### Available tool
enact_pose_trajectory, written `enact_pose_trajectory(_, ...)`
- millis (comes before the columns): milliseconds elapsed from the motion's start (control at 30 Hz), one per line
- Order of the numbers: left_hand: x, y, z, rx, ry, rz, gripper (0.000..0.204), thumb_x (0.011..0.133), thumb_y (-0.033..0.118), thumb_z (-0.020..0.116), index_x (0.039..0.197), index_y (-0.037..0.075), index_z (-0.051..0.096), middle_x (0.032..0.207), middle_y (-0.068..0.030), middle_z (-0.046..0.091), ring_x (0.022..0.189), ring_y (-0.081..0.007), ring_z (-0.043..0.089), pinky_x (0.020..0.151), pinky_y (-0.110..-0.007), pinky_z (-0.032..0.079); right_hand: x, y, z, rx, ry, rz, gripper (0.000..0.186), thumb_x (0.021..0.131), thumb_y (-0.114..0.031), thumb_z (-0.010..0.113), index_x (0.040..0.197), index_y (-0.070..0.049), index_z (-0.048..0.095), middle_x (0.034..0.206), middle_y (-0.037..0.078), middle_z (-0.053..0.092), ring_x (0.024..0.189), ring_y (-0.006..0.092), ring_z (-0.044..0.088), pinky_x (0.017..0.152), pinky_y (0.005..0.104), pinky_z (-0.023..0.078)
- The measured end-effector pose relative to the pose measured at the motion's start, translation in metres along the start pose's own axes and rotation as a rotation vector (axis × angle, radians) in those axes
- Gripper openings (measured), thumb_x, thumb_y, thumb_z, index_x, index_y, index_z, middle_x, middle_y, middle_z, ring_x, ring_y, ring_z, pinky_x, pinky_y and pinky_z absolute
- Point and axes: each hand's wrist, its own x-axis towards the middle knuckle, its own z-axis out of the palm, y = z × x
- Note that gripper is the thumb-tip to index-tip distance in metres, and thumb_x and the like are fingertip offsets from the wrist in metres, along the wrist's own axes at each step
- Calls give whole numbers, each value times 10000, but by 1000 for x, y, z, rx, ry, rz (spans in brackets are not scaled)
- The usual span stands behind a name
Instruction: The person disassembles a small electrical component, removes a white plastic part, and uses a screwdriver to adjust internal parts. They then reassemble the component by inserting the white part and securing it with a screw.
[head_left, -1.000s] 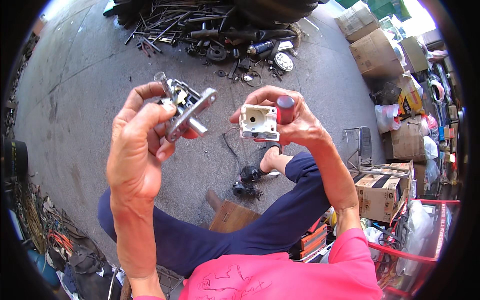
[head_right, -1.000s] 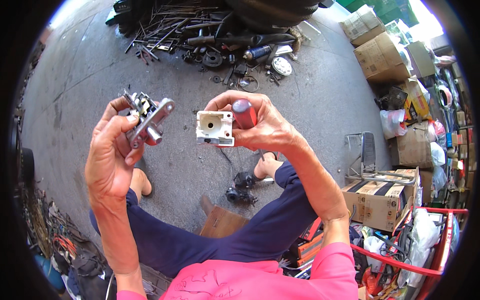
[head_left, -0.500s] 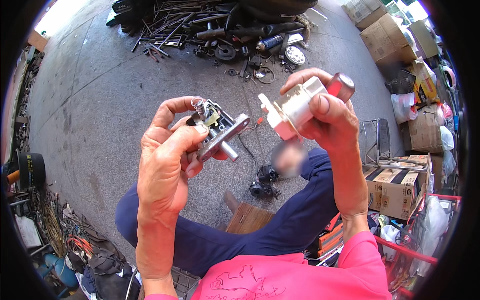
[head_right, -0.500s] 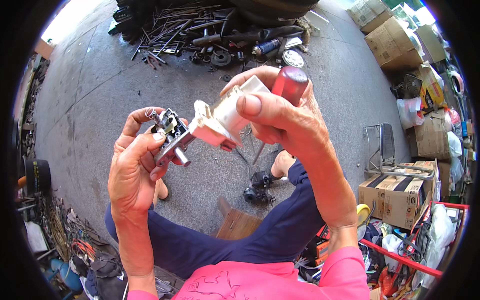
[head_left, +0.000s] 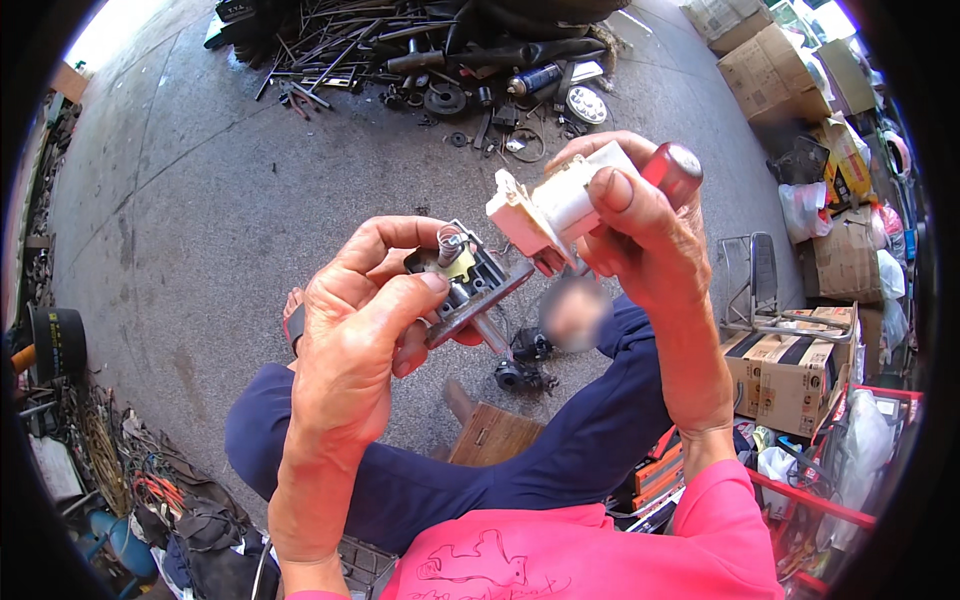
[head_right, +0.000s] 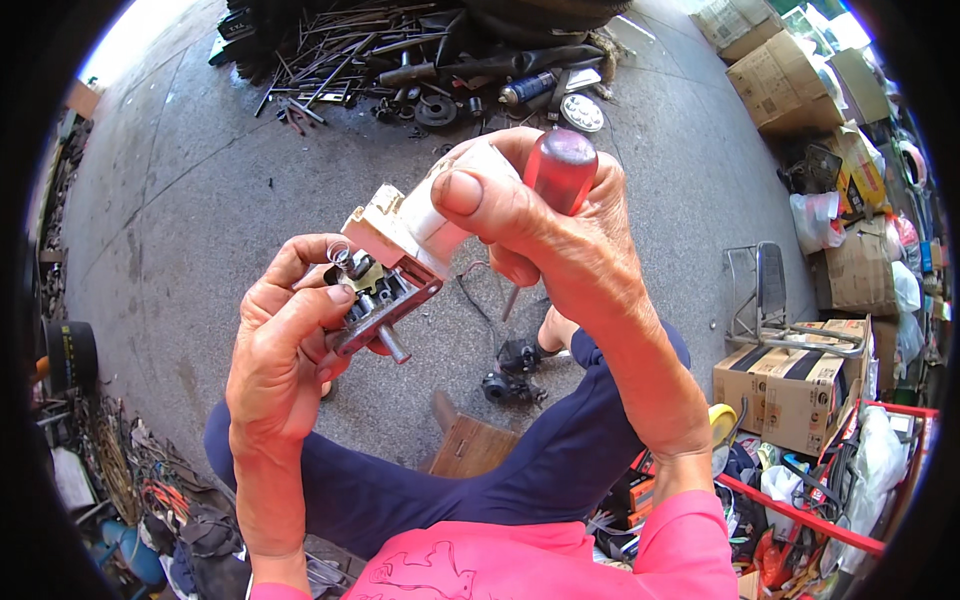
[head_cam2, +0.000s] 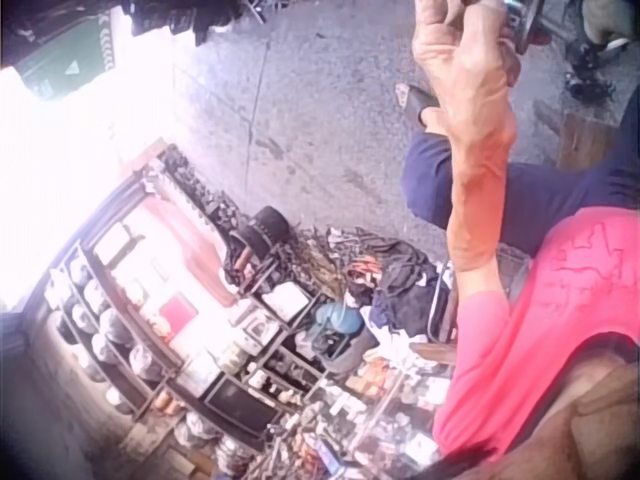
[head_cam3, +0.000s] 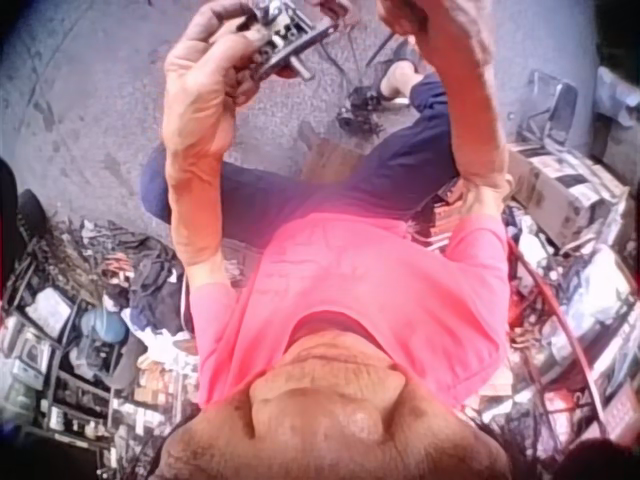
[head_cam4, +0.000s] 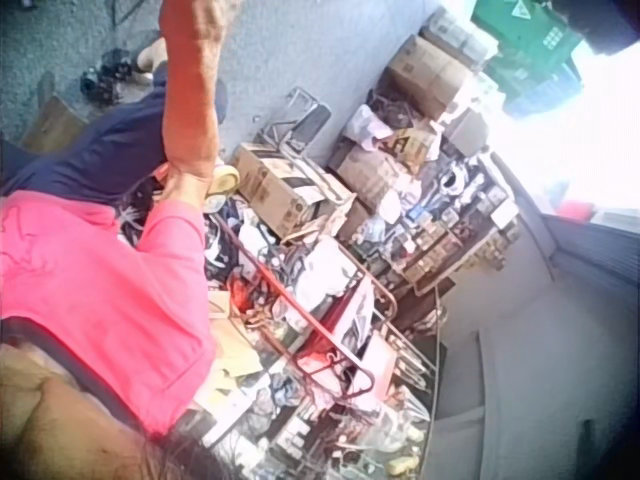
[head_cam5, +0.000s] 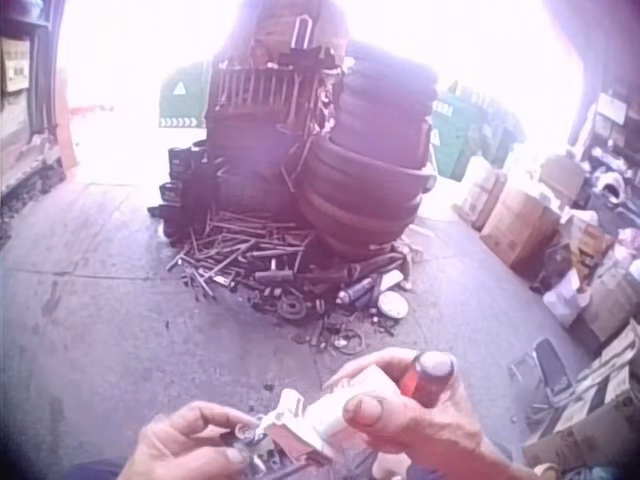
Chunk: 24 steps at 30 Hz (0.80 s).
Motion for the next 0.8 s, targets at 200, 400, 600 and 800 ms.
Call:
enact_pose_trajectory(200,-1,-6,8,95,-27,-16,229,891,48,584,1118,19,577,881,-52,689,557,-20,584,415,-141,326,-4,-4,6,-97,-50,-79,267,785,-188,838,947,-18,712,804,24,698,741,67,637,663,212,517)
enact_pose_trajectory(400,-2,-10,8,110,-49,9,275,899,83,623,1160,13,569,884,-57,696,586,-35,611,428,-138,329,-4,1,10,-213,-137,-97,330,735,-146,843,978,27,700,835,47,702,746,75,639,670,213,513)
enact_pose_trajectory(600,-5,-4,8,91,-77,1,246,941,5,563,1182,-42,549,1001,-103,649,836,-150,676,707,-273,576,-4,2,9,-232,-110,-69,338,743,-185,838,979,16,704,832,46,698,746,71,632,665,214,507)
enact_pose_trajectory(800,-5,-3,5,105,-21,34,323,850,-18,533,1172,3,520,1032,-106,643,644,-77,622,499,-171,422,-5,-4,5,-29,19,33,327,815,-324,770,916,-23,692,719,9,648,485,28,475,429,176,322)
